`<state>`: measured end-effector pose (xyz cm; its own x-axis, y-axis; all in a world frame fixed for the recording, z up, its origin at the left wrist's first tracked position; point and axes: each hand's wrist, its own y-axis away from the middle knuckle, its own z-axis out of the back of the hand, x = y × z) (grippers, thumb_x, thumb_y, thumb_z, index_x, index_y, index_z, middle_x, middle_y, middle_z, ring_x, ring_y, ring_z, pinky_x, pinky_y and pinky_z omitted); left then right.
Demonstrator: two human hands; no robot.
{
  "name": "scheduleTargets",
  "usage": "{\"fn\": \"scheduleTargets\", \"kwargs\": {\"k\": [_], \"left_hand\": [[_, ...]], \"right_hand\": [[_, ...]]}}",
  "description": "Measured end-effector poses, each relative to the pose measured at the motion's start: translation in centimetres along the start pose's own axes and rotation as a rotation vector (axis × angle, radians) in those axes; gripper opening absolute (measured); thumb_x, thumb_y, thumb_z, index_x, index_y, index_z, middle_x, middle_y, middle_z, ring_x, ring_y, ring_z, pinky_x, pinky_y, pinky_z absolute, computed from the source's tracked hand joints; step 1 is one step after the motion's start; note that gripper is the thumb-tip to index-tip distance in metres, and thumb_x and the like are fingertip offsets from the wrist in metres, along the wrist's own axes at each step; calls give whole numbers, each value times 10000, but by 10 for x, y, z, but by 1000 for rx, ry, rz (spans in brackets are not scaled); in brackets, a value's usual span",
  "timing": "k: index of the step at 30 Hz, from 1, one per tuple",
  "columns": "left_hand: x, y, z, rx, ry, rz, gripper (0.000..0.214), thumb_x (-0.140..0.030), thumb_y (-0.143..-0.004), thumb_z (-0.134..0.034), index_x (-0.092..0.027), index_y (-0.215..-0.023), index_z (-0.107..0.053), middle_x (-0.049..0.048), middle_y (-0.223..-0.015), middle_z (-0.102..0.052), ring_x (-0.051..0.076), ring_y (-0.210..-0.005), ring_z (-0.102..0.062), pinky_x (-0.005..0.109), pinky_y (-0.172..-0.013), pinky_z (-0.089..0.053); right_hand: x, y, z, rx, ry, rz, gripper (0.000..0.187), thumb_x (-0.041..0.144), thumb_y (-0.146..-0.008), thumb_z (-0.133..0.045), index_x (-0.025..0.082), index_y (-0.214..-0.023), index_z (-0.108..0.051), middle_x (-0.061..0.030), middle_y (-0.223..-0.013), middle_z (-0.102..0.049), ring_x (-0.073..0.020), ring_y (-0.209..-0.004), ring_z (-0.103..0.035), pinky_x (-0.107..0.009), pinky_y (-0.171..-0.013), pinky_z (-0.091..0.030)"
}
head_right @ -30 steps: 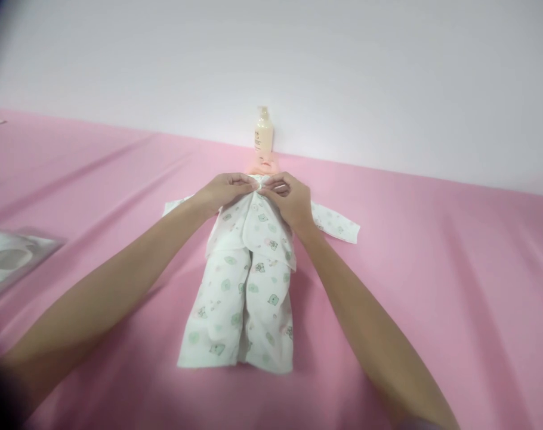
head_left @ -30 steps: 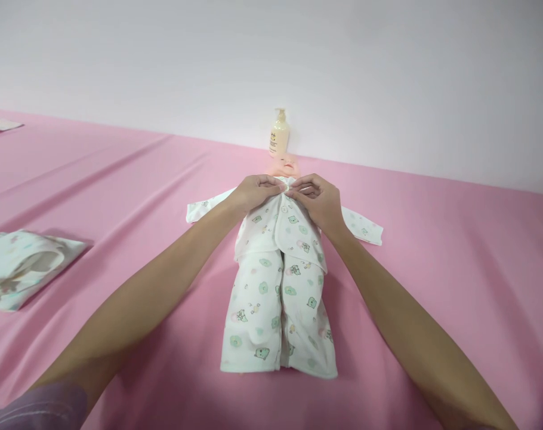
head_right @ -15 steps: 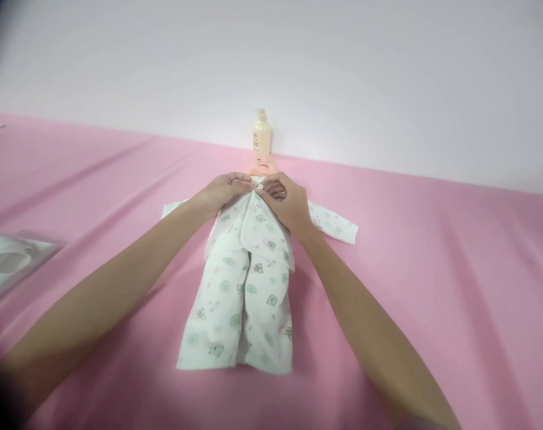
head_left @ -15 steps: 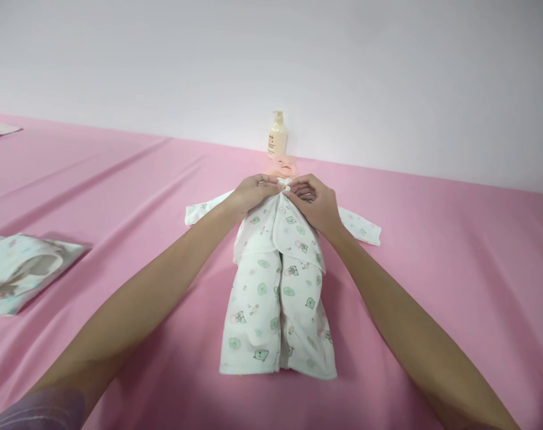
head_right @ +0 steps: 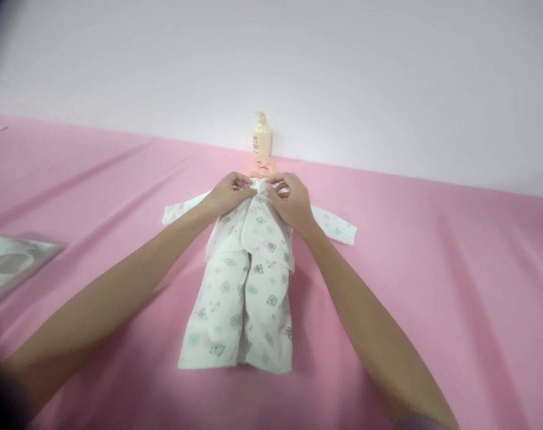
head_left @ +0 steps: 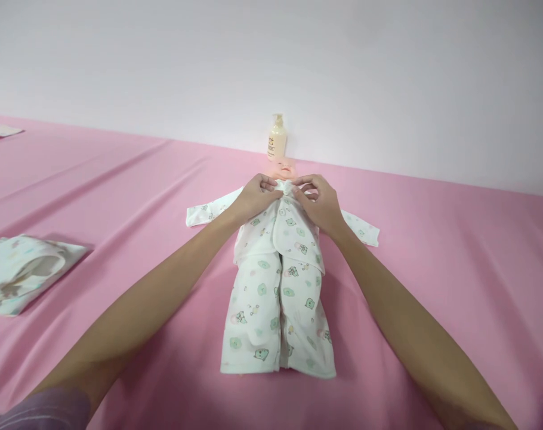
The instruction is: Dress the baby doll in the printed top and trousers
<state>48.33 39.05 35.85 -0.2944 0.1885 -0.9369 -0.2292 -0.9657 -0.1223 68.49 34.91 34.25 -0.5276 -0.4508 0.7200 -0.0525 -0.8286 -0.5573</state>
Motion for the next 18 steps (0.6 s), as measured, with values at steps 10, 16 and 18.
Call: {"fn": "scheduleTargets", "kwargs": {"k": [10, 16, 18], "left_hand": [[3, -31, 27, 128, -215, -224, 286, -318, -951, -701, -234, -1218, -758, 75, -1311, -751, 234, -1111, -693, 336, -932, -531], [17, -59, 27, 120, -314, -387, 184, -304, -947, -727, -260, -1078, -849, 43, -1210, -808, 220, -999, -704, 343, -893, -538], [20, -59, 23, 69, -297, -432, 152, -320, -948, -742, -253, -1025, -854, 46, -1182, -819, 215, -966, -699, 341, -878, -539]], "right_hand": [[-3, -52, 32, 415, 221, -123, 304, 402, -973, -731, 264, -1234, -804, -104, -1305, -785, -308, -1128, -715, -489, -1001, -579], [-12, -74, 21, 392, 172, -35, 273, 490, -880, -831, 244, -999, -843, -74, -1161, -807, -284, -1034, -699, -458, -997, -546], [-17, -69, 11, 330, 69, -27, 292, 514, -891, -823, 241, -995, -833, -72, -1166, -811, -275, -1048, -711, -456, -1027, -543]]}}
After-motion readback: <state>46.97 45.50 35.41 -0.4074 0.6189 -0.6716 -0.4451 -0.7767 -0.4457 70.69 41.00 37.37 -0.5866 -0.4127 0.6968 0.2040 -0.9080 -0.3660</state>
